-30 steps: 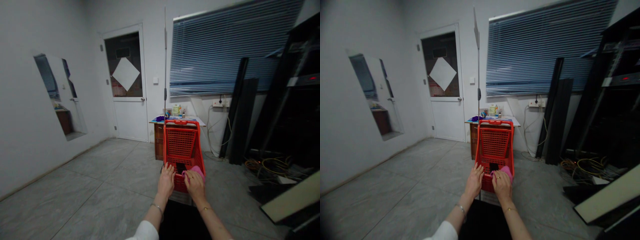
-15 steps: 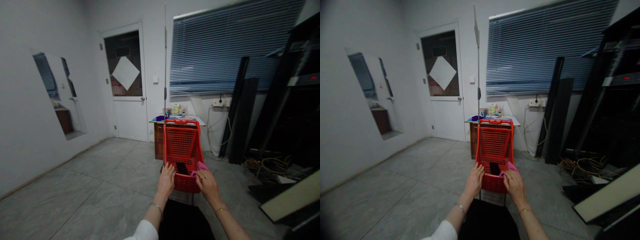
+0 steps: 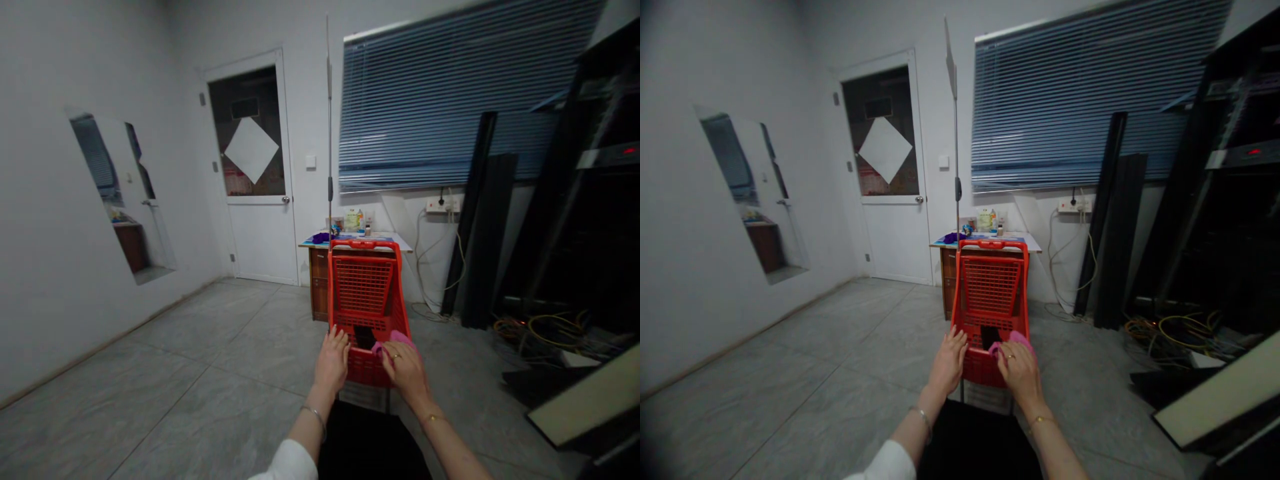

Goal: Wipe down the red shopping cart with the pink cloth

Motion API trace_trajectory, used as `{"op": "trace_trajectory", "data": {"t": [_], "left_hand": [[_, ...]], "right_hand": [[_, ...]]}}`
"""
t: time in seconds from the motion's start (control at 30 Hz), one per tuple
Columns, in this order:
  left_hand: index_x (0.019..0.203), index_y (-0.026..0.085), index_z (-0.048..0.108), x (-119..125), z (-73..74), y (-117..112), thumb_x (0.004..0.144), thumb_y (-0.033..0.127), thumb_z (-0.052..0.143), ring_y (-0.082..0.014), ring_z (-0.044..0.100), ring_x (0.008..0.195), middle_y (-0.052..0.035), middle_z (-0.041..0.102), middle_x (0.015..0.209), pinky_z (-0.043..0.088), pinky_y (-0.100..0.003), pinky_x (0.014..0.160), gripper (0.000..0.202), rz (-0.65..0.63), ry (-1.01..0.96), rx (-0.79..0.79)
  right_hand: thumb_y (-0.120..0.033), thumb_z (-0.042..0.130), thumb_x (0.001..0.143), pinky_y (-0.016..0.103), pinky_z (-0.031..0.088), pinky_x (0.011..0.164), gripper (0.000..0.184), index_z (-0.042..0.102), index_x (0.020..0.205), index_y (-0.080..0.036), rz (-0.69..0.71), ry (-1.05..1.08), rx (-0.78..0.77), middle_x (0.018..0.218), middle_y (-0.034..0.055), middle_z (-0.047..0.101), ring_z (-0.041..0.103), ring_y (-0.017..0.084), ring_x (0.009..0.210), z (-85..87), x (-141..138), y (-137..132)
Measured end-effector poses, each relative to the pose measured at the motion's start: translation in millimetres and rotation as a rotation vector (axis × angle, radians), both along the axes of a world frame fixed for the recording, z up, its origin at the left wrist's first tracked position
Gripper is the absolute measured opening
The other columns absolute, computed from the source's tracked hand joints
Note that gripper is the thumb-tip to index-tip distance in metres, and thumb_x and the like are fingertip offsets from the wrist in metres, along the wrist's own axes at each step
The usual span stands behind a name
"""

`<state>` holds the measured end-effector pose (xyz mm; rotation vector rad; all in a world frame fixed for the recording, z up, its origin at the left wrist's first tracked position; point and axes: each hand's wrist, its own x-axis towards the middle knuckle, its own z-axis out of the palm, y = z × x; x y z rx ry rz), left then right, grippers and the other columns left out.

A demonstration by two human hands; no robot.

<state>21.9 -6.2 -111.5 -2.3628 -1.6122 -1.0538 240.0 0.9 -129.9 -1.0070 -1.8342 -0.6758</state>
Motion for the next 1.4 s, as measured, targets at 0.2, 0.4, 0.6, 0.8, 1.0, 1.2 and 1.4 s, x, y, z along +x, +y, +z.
{"op": "trace_trajectory", "data": {"t": [0.2, 0.4, 0.6, 0.8, 1.0, 1.2, 1.4], "left_hand": [[0.127, 0.017, 0.060, 7, -0.7, -2, 0.100, 0.022, 0.035, -0.0248, 0.037, 0.140, -0.0082, 0.060, 0.135, 0.034, -0.053, 0.115, 0.037, -0.001, -0.047, -0.010], [0.127, 0.015, 0.060, 8, -2.4, 0, 0.100, 0.021, 0.036, -0.0249, 0.034, 0.141, -0.0088, 0.059, 0.136, 0.033, -0.052, 0.115, 0.037, 0.022, -0.041, -0.016], [0.127, 0.015, 0.060, -2, 2.6, -1, 0.101, 0.022, 0.033, -0.0248, 0.036, 0.140, -0.0096, 0.058, 0.137, 0.033, -0.051, 0.115, 0.038, 0.012, -0.006, -0.036], [0.128, 0.014, 0.059, -3, 3.8, -1, 0.100, 0.023, 0.036, -0.0245, 0.038, 0.139, -0.0093, 0.057, 0.138, 0.033, -0.051, 0.116, 0.038, 0.017, 0.005, -0.039], [0.128, 0.016, 0.059, -2, 0.4, 1, 0.100, 0.023, 0.037, -0.0246, 0.038, 0.139, -0.0083, 0.058, 0.137, 0.033, -0.052, 0.115, 0.036, 0.023, -0.012, -0.029], [0.120, 0.017, 0.064, -6, -2.0, 2, 0.099, 0.027, 0.043, -0.0253, 0.040, 0.138, -0.0106, 0.060, 0.135, 0.034, -0.053, 0.114, 0.031, 0.059, -0.028, 0.014], [0.118, 0.015, 0.064, -17, 0.5, 4, 0.100, 0.032, 0.041, -0.0274, 0.042, 0.136, -0.0128, 0.063, 0.129, 0.035, -0.054, 0.113, 0.034, 0.132, 0.008, 0.024]], "right_hand": [[-0.021, 0.053, 0.090, 0.036, 0.048, 0.093, 0.015, 0.067, 0.096, -0.019, -0.033, 0.057, 0.064, 0.094, 0.0049, 0.070, 0.064, 0.017, 0.092, 1.2, 22, -1], [-0.018, 0.052, 0.090, 0.034, 0.048, 0.090, 0.018, 0.066, 0.101, -0.017, -0.075, 0.114, 0.009, 0.095, 0.0060, 0.070, 0.063, 0.017, 0.093, -6.1, -38, -2], [-0.021, 0.053, 0.091, 0.035, 0.048, 0.090, 0.021, 0.066, 0.107, -0.019, -0.001, 0.040, -0.010, 0.098, 0.0055, 0.071, 0.063, 0.018, 0.094, -4.6, -28, -1], [-0.024, 0.054, 0.089, 0.036, 0.051, 0.091, 0.020, 0.066, 0.104, -0.021, 0.057, 0.004, 0.031, 0.096, 0.0038, 0.071, 0.064, 0.017, 0.094, -2.2, 24, 6], [-0.024, 0.050, 0.091, 0.037, 0.051, 0.087, 0.018, 0.067, 0.097, -0.019, 0.019, 0.040, 0.030, 0.090, 0.0051, 0.070, 0.065, 0.018, 0.089, 1.4, 19, 3], [-0.021, 0.050, 0.091, 0.032, 0.047, 0.080, 0.017, 0.065, 0.082, -0.019, 0.000, 0.006, -0.011, 0.075, 0.0019, 0.064, 0.060, 0.015, 0.074, 15.6, 6, -4], [-0.020, 0.049, 0.091, 0.032, 0.044, 0.079, 0.019, 0.063, 0.077, -0.020, -0.032, 0.024, -0.026, 0.071, 0.0014, 0.062, 0.058, 0.015, 0.072, 16.5, -19, -13]]}}
